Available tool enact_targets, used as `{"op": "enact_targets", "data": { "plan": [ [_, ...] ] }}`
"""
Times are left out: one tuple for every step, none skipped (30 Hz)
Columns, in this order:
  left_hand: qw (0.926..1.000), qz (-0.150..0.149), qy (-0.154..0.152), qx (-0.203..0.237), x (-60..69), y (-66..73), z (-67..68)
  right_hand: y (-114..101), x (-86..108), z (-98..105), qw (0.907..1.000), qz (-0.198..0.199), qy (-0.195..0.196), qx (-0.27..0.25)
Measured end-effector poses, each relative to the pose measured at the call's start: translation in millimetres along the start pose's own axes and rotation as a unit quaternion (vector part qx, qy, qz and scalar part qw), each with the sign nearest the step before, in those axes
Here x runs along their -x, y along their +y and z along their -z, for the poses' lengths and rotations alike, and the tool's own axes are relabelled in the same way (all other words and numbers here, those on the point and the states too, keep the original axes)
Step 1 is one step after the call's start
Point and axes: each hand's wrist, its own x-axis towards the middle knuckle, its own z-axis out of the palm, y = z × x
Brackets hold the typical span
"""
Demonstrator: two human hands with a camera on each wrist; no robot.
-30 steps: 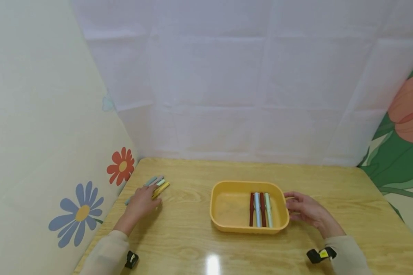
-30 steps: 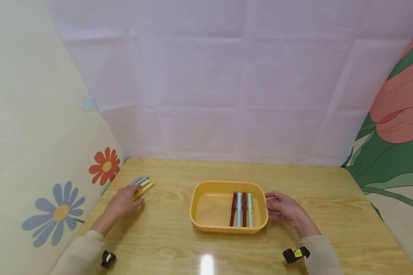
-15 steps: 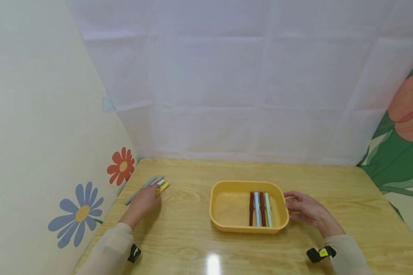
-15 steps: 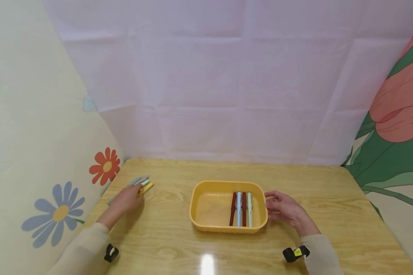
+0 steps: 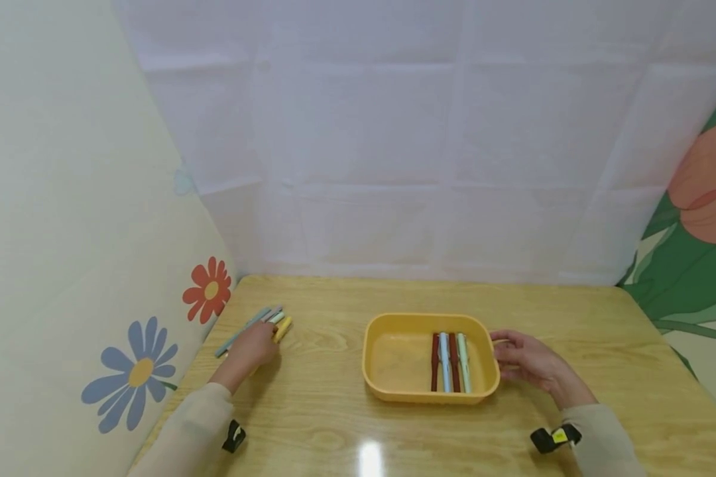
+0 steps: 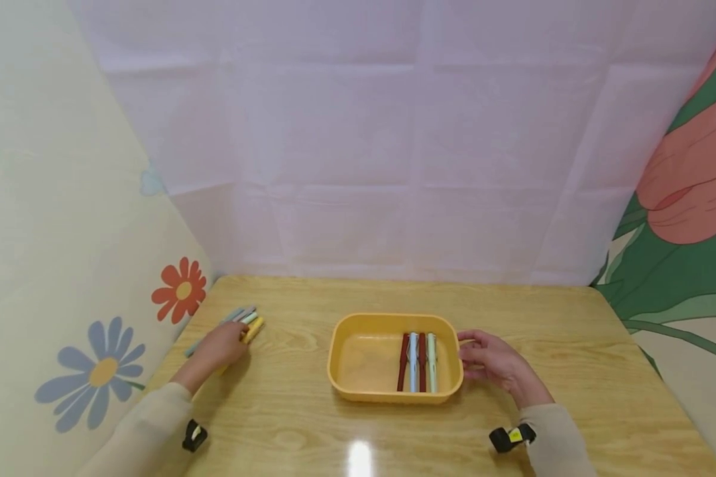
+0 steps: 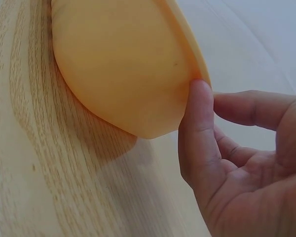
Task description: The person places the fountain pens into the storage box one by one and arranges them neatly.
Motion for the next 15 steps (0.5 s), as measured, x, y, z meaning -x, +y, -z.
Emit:
{"op": "enact_targets", "data": {
  "plan": [
    [0.9999,0.0,0.002,0.016,0.3,0.6,0.9,0,-0.2,0,1.0,0.0,0.0,0.0],
    [0.9994,0.002,0.003,0.034,0.6,0.9,1.6,0,-0.4,0,1.0,0.0,0.0,-0.001],
    [0.9986,0.003,0.005,0.052,0.6,1.3,2.6,-1,-0.5,1,1.0,0.001,0.0,-0.001],
    [0.9974,0.004,0.009,0.071,0.8,1.4,3.3,-1,-0.6,1,1.0,0.001,0.0,-0.001],
    [0.9957,0.005,0.012,0.091,1.0,1.6,4.3,-1,-0.8,1,1.0,0.002,0.0,-0.002],
    [0.9933,0.005,0.013,0.114,1.8,2.8,5.8,0,-0.9,1,1.0,0.003,0.0,-0.002],
    [0.9903,0.008,0.012,0.138,2.7,3.6,6.9,0,-1.0,2,1.0,0.003,0.0,-0.002],
    [0.9856,0.014,0.005,0.168,3.6,4.1,7.5,0,-1.1,2,1.0,0.003,-0.001,-0.002],
    [0.9799,0.018,-0.002,0.199,4.6,5.2,8.4,1,-1.1,2,1.0,0.003,-0.001,-0.002],
    [0.973,0.021,-0.009,0.23,6.3,6.6,9.2,1,-1.2,2,1.0,0.002,-0.001,-0.003],
    [0.9648,0.024,-0.018,0.261,7.9,8.1,10.0,1,-1.2,2,1.0,0.002,-0.002,-0.003],
    [0.956,0.028,-0.025,0.291,10.0,10.2,10.7,1,-1.2,2,1.0,0.001,-0.002,-0.002],
    [0.9475,0.033,-0.03,0.317,11.6,11.6,10.6,1,-1.1,1,1.0,0.001,-0.002,-0.002],
    [0.9399,0.035,-0.035,0.338,13.3,13.3,10.3,1,-1.1,1,1.0,0.001,-0.002,-0.003],
    [0.9343,0.035,-0.037,0.353,14.8,15.0,10.0,1,-1.0,1,1.0,0.001,-0.002,-0.003]
  ]
}}
